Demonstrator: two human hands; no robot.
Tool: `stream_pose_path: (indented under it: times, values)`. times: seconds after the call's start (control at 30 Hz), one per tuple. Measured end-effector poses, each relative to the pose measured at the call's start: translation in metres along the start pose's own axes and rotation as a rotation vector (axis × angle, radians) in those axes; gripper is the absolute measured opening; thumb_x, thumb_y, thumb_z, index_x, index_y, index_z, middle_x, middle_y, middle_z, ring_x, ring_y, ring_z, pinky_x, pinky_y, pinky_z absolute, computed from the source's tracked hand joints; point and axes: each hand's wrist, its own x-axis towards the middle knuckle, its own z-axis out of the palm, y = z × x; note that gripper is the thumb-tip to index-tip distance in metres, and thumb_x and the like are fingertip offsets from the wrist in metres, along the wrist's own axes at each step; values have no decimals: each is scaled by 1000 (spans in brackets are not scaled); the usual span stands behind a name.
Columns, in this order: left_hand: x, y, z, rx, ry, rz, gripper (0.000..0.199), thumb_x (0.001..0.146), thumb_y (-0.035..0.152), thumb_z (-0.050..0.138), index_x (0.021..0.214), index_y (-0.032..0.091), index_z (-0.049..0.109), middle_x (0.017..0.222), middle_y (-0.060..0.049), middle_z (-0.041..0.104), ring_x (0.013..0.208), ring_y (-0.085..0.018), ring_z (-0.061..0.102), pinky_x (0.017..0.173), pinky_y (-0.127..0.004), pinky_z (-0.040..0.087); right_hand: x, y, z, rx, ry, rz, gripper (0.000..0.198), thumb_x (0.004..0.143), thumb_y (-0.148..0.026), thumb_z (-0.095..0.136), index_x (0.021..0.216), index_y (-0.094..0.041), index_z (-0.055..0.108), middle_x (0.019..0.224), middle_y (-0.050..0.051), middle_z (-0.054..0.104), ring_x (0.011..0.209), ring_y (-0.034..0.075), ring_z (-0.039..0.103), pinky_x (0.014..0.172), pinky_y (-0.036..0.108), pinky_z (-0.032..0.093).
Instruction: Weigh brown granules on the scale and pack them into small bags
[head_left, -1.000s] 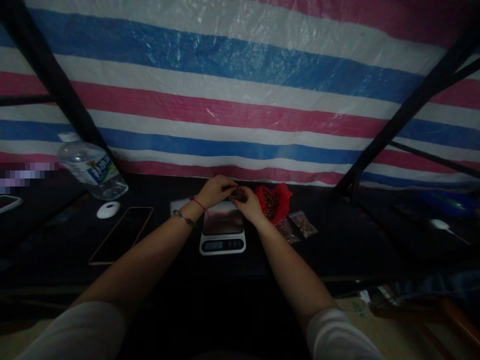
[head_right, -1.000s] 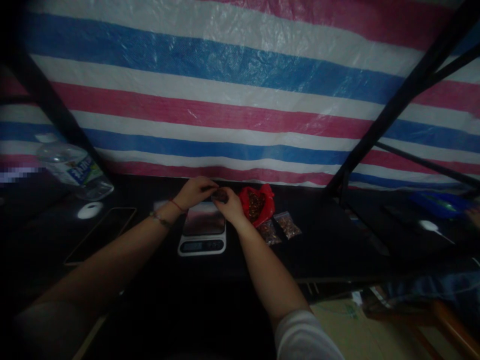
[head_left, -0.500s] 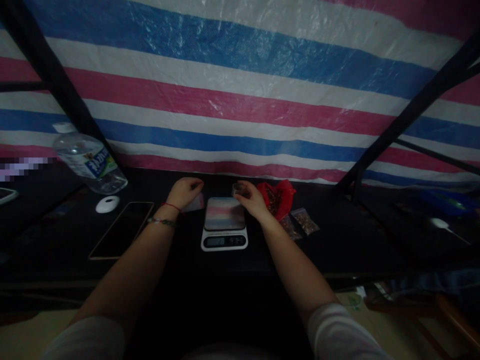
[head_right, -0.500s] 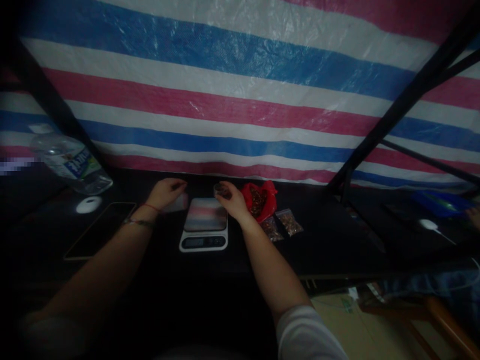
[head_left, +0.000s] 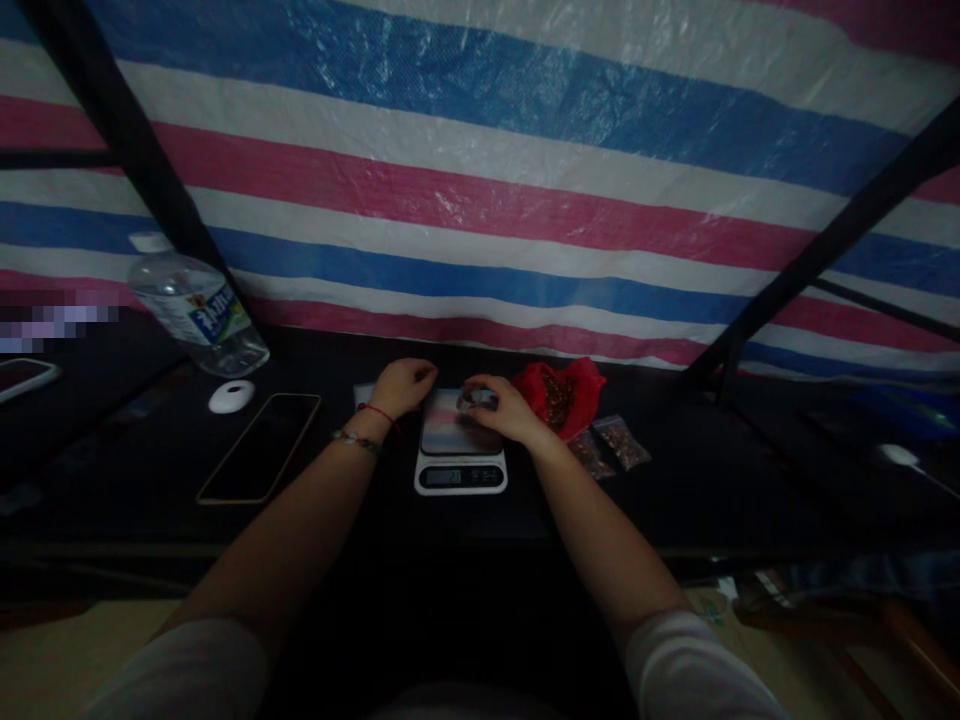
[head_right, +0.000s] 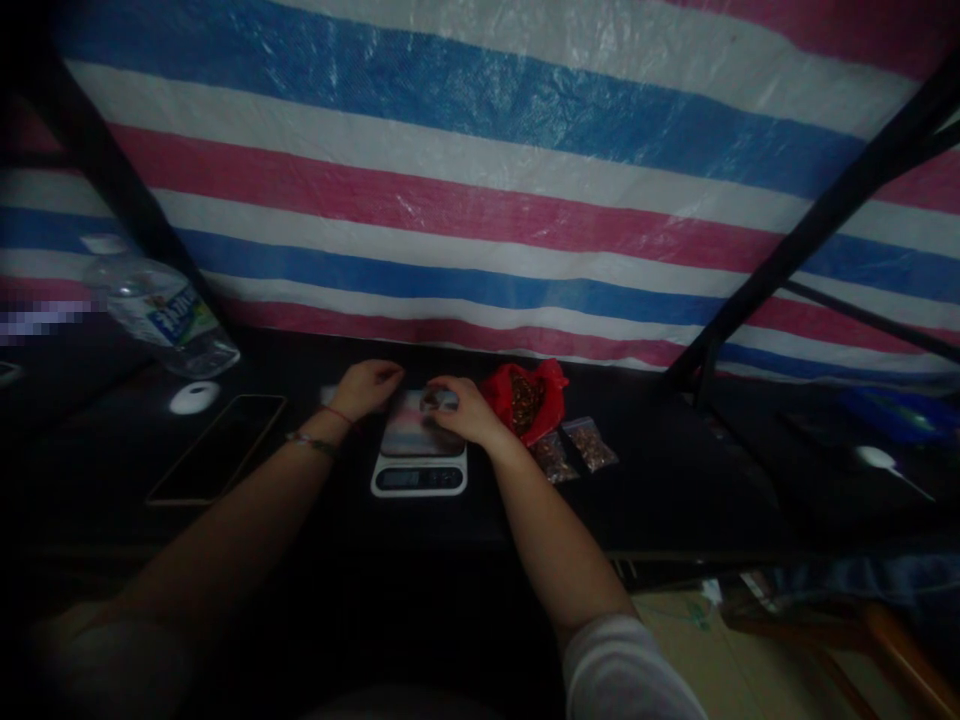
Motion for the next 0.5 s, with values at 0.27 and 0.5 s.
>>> stream_pose_path:
  times: [0.27,0.5]
  values:
    - [5,-31,-29,141,-58,52,44,84,42,45,109,16,70,113,-10,69,105,-26,63,95,-34,46,2,0,-3,200,215,-23,37,78,-26,60,115,-22,58,117,7,61,107,18,58,93,33,46]
    - [-6,-31,-40,215,-402,-51,75,69,57,59,130,14,57,132,-17,56,120,-33,53,98,-38,43,1,-3,-21,339,548,-28,18,80,-30,53,93,-20,60,84,2,62,70,13,58,64,24,48]
